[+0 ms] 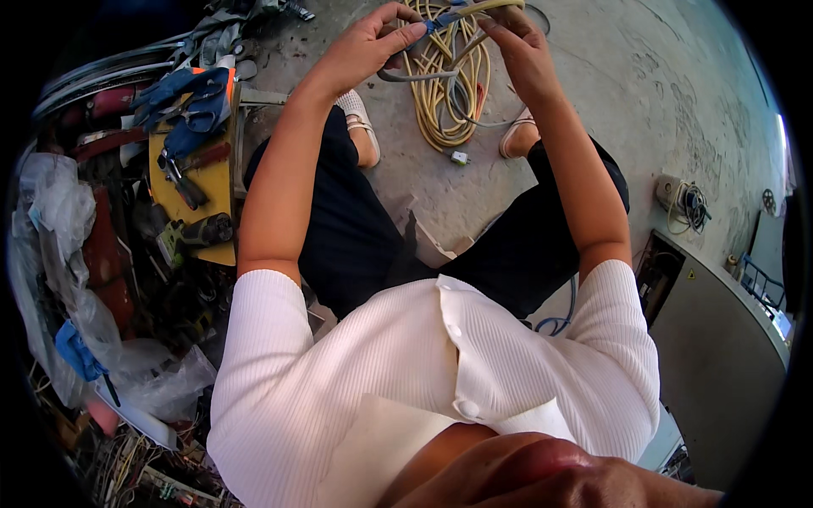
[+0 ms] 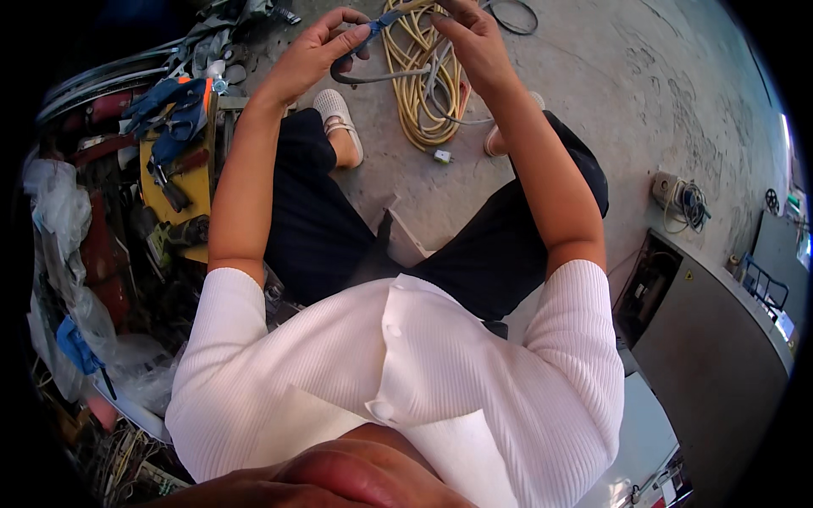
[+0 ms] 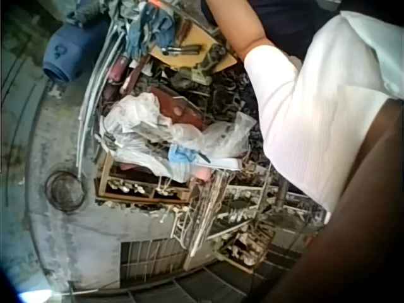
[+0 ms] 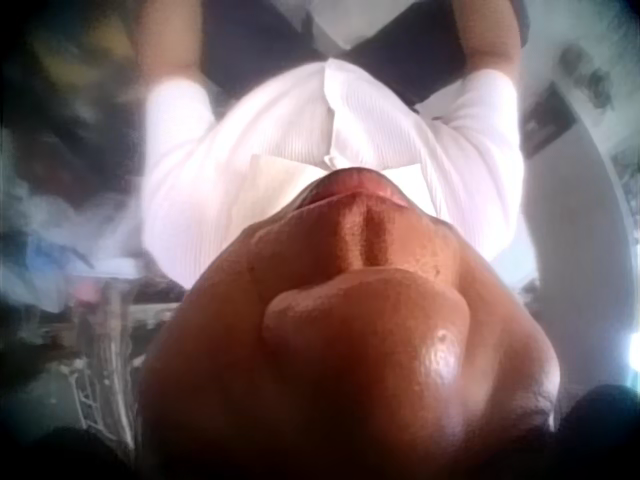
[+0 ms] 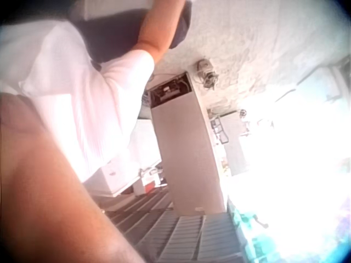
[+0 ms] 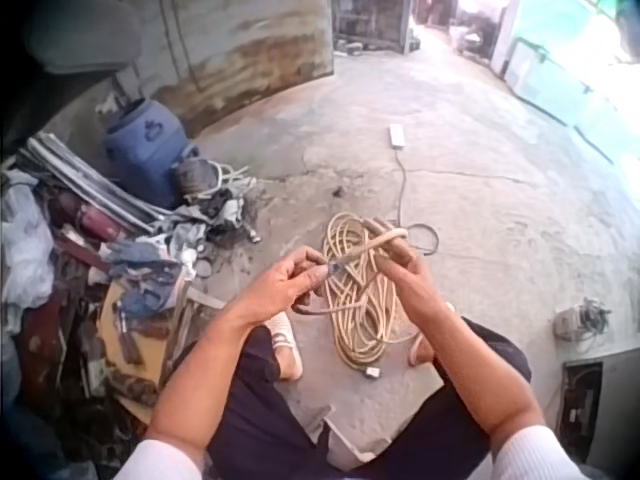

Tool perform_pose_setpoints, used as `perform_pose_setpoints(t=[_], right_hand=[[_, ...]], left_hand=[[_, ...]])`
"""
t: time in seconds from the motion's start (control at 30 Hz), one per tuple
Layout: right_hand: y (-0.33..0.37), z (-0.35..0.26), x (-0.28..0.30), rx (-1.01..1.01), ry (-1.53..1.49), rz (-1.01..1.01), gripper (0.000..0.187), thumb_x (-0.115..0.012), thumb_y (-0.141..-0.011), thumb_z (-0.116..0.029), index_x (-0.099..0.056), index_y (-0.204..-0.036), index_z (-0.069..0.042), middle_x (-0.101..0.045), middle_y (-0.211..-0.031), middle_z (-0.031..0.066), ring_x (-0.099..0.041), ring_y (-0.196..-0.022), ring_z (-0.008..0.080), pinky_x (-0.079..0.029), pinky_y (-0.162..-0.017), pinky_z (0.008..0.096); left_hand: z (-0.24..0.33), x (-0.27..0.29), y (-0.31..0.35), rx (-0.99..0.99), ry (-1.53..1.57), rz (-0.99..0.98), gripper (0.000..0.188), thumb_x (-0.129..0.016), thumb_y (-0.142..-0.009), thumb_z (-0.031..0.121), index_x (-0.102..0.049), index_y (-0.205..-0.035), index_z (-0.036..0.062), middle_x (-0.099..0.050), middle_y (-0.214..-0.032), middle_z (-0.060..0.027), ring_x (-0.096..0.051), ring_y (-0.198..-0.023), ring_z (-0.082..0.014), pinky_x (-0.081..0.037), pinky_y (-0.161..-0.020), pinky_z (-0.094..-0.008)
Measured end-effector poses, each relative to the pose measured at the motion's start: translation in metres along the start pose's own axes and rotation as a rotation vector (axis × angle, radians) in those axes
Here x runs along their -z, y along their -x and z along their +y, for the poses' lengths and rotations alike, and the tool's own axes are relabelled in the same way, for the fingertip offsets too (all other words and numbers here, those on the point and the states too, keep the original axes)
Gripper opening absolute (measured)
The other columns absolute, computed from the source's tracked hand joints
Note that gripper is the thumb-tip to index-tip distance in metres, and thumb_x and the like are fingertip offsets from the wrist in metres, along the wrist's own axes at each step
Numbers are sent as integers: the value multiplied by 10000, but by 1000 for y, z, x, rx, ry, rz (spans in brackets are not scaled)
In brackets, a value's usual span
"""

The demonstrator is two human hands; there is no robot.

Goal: The person gathers a long yellow cable from the ground, coils it into a bundle by hand, and secures the end with blue tape.

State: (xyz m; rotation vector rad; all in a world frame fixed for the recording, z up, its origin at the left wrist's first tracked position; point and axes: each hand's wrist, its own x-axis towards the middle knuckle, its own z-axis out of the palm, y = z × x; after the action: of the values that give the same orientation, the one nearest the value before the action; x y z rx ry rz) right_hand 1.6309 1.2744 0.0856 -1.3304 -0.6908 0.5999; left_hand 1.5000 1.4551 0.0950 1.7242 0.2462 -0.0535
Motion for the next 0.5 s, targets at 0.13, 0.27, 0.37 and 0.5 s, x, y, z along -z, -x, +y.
perform_pose_setpoints(t=[0.13,0.27,0.37,0.5], right_hand=[[4,-1,11,160,393,-122,471,-461,-826,31,-462,-1291,-39,-371,-1395,75,-347,-1271,211,-279,-1044,343],[11,16,-4,-245,-289,-114,379,-488,-889,-72,-459,-1266,-51,-468,-1257,51,-423,-1134,156,-335,-978,315],[13,34,-1,-332,-351,-206,444,-541,-897,-154,-421,-1319,-87,-502,-1250,22,-491,-1119,110,-351,-1008,354],[11,41,4,-355,-80,-197,326,-553,-907,-254,-551,-1185,-83,-588,-1095,-4,-540,-1023,82,-414,-925,273]], left_hand=[[-9,0,0,64,-54,-34,220,-565,-901,311,-574,-1014,122,-595,-800,23,-437,-625,-25,-363,-567,-175],[-7,-3,0,112,110,-68,222,-572,-896,316,-579,-1003,121,-589,-802,23,-420,-628,-26,-345,-573,-167],[-4,-2,0,156,176,-92,219,-571,-897,314,-581,-998,120,-584,-809,29,-424,-657,-27,-341,-590,-161],[-12,0,-4,76,102,-5,235,-568,-899,290,-581,-1071,131,-569,-810,43,-420,-674,-38,-353,-607,-175]])
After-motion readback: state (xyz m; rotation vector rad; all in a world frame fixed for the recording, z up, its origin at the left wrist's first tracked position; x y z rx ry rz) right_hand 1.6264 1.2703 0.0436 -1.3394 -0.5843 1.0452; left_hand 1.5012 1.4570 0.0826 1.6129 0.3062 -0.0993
